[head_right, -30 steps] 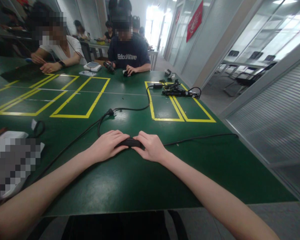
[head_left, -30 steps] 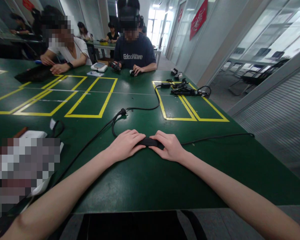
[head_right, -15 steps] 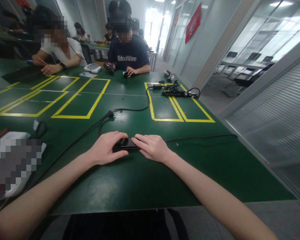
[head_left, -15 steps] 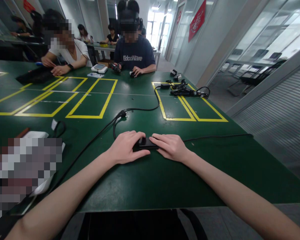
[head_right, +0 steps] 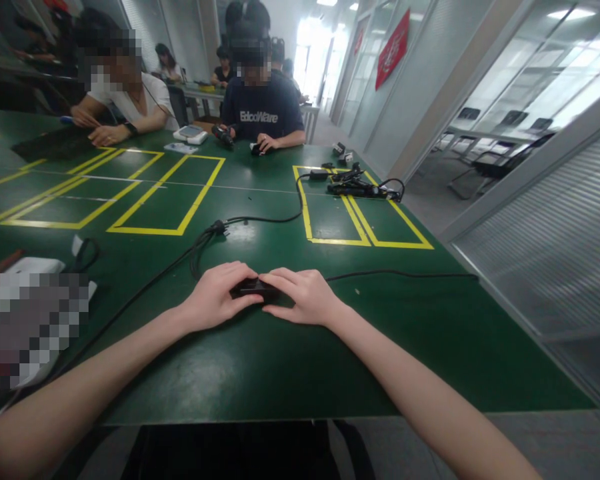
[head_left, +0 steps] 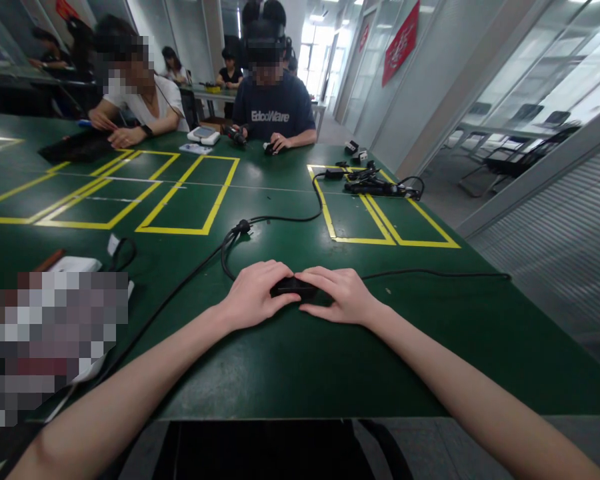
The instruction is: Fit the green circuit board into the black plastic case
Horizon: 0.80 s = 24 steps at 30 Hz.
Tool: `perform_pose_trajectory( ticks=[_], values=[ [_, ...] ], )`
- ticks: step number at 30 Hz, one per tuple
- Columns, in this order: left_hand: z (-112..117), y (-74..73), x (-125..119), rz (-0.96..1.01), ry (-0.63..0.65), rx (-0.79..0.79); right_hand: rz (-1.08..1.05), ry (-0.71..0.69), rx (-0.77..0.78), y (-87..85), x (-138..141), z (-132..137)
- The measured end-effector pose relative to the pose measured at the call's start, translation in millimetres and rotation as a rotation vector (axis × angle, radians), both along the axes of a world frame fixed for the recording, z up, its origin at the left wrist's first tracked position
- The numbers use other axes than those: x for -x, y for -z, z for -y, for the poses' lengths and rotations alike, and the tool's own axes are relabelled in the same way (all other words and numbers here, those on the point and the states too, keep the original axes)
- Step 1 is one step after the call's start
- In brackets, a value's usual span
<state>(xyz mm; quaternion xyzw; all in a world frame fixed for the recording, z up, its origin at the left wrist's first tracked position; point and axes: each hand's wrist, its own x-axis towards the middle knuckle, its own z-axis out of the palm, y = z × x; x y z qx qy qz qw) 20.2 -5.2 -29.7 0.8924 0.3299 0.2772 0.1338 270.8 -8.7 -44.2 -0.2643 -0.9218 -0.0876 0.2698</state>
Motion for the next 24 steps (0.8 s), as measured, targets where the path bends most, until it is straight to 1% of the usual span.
perform_pose_trajectory(
  ticks=[3,7,10,15,18,19,21,24],
  values=[
    [-2.5,1.2,1.5,-0.035,0.031,-0.057,-0.098,-0.013,0.077,-0.6,5.4,3.5],
    [-5.0,2.1,2.5,-0.075,-0.005,-0.059,-0.129,0.016,0.066,-0.6,5.7,5.9],
    [-5.8,3.1,1.6,-0.146,-0.021,-0.06,-0.058,0.059,0.064,-2.5,3.2,5.4],
    [-4.5,3.9,0.7,-0.192,-0.013,-0.044,0.16,0.047,0.059,-3.7,1.9,4.4],
    [-4.2,3.4,1.1,-0.159,-0.006,-0.058,0.172,0.064,0.065,-2.2,1.5,4.9],
    [-4.3,3.1,1.3,-0.13,-0.004,-0.086,0.148,0.074,0.076,-2.0,0.5,4.7],
    [-4.2,2.7,1.7,-0.059,-0.01,-0.194,0.043,0.108,0.118,-3.0,-4.1,2.6],
    [-3.8,2.9,2.3,0.006,-0.033,-0.353,-0.25,0.219,0.186,-7.5,-19.8,-7.0]
  ],
)
